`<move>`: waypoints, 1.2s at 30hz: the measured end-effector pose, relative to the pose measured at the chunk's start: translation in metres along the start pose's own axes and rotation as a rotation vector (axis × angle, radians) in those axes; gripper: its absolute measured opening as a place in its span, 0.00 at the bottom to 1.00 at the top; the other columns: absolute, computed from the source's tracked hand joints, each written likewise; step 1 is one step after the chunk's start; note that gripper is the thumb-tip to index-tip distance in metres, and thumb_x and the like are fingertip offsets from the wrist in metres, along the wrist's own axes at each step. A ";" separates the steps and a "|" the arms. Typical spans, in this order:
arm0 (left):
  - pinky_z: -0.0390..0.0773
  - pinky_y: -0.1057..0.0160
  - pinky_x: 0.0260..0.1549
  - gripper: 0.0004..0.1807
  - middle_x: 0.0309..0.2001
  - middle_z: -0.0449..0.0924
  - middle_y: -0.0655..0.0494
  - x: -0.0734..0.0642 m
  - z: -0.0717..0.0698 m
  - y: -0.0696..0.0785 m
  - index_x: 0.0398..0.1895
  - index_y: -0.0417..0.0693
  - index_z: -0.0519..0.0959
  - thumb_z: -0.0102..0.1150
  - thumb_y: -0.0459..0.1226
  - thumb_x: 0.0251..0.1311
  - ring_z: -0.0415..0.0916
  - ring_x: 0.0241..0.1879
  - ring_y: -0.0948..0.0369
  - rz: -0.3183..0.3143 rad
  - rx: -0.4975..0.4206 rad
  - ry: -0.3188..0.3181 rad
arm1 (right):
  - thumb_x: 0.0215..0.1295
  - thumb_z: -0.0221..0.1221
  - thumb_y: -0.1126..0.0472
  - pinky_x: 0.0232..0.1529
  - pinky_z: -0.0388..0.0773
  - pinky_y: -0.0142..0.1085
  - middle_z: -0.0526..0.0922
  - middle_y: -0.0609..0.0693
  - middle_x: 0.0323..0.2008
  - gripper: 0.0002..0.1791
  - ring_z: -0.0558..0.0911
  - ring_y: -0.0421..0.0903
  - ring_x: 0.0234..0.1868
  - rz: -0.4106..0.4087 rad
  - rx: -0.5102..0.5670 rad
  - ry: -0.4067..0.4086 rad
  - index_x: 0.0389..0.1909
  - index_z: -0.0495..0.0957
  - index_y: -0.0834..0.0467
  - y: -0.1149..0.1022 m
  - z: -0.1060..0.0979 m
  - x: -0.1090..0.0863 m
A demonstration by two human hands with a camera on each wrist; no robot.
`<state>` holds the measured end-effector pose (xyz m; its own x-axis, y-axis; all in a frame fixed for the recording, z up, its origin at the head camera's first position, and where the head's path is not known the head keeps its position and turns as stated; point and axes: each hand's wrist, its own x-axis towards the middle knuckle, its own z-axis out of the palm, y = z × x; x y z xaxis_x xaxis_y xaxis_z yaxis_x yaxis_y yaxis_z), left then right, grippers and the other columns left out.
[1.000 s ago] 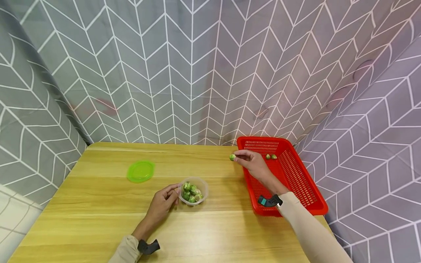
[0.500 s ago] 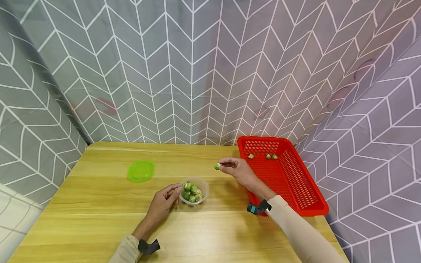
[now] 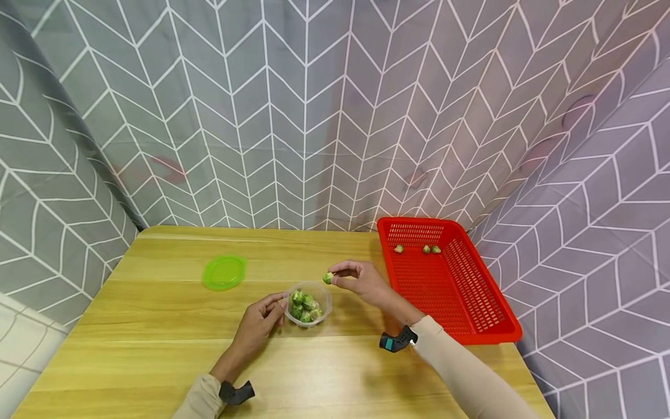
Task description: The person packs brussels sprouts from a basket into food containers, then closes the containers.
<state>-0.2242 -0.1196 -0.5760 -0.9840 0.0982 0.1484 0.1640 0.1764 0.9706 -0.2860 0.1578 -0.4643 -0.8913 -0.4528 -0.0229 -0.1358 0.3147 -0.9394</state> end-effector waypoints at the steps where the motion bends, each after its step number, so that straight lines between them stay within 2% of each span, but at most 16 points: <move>1: 0.68 0.66 0.24 0.15 0.22 0.80 0.56 0.000 0.000 0.000 0.57 0.59 0.82 0.57 0.47 0.73 0.69 0.19 0.62 0.001 0.001 -0.001 | 0.68 0.65 0.63 0.47 0.80 0.31 0.85 0.60 0.47 0.15 0.83 0.48 0.48 -0.009 -0.011 -0.006 0.53 0.82 0.64 0.000 0.004 0.000; 7: 0.68 0.65 0.23 0.16 0.21 0.79 0.57 0.000 0.000 0.001 0.58 0.56 0.82 0.57 0.47 0.73 0.69 0.18 0.62 0.005 0.001 -0.002 | 0.67 0.66 0.65 0.45 0.81 0.31 0.85 0.58 0.47 0.12 0.82 0.52 0.49 -0.056 -0.123 -0.069 0.49 0.84 0.62 0.004 0.029 0.001; 15: 0.70 0.66 0.25 0.15 0.21 0.79 0.57 0.001 0.001 0.002 0.56 0.58 0.83 0.58 0.47 0.72 0.71 0.19 0.62 -0.011 -0.018 0.002 | 0.66 0.64 0.71 0.50 0.82 0.36 0.83 0.54 0.48 0.10 0.83 0.51 0.51 -0.130 -0.269 -0.181 0.46 0.85 0.63 -0.001 0.057 0.000; 20: 0.70 0.67 0.26 0.14 0.21 0.78 0.58 0.001 0.001 0.002 0.56 0.57 0.83 0.59 0.46 0.72 0.71 0.20 0.63 -0.004 -0.021 0.000 | 0.64 0.65 0.72 0.50 0.82 0.38 0.84 0.51 0.48 0.10 0.82 0.49 0.52 -0.157 -0.334 -0.180 0.45 0.86 0.63 -0.002 0.063 0.001; 28: 0.71 0.67 0.29 0.15 0.21 0.79 0.54 0.000 0.001 0.001 0.56 0.55 0.83 0.59 0.46 0.71 0.70 0.19 0.63 -0.003 -0.030 0.009 | 0.64 0.65 0.73 0.49 0.82 0.35 0.84 0.51 0.48 0.09 0.82 0.49 0.53 -0.152 -0.312 -0.155 0.45 0.86 0.63 -0.001 0.065 0.000; 32: 0.69 0.67 0.28 0.14 0.21 0.80 0.52 0.000 0.002 0.002 0.56 0.54 0.83 0.60 0.43 0.72 0.69 0.19 0.64 -0.023 -0.024 0.024 | 0.64 0.64 0.73 0.49 0.82 0.36 0.84 0.53 0.47 0.09 0.82 0.50 0.52 -0.159 -0.288 -0.148 0.44 0.85 0.64 0.000 0.065 0.000; 36: 0.67 0.68 0.27 0.14 0.22 0.79 0.45 -0.001 0.005 0.009 0.57 0.49 0.83 0.59 0.37 0.72 0.68 0.19 0.64 -0.040 -0.009 0.042 | 0.64 0.64 0.73 0.49 0.82 0.37 0.84 0.54 0.47 0.09 0.82 0.51 0.52 -0.163 -0.276 -0.142 0.44 0.86 0.64 0.000 0.064 -0.001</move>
<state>-0.2214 -0.1137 -0.5684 -0.9919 0.0499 0.1170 0.1239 0.1706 0.9775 -0.2571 0.1049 -0.4859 -0.7817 -0.6213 0.0545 -0.4009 0.4335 -0.8070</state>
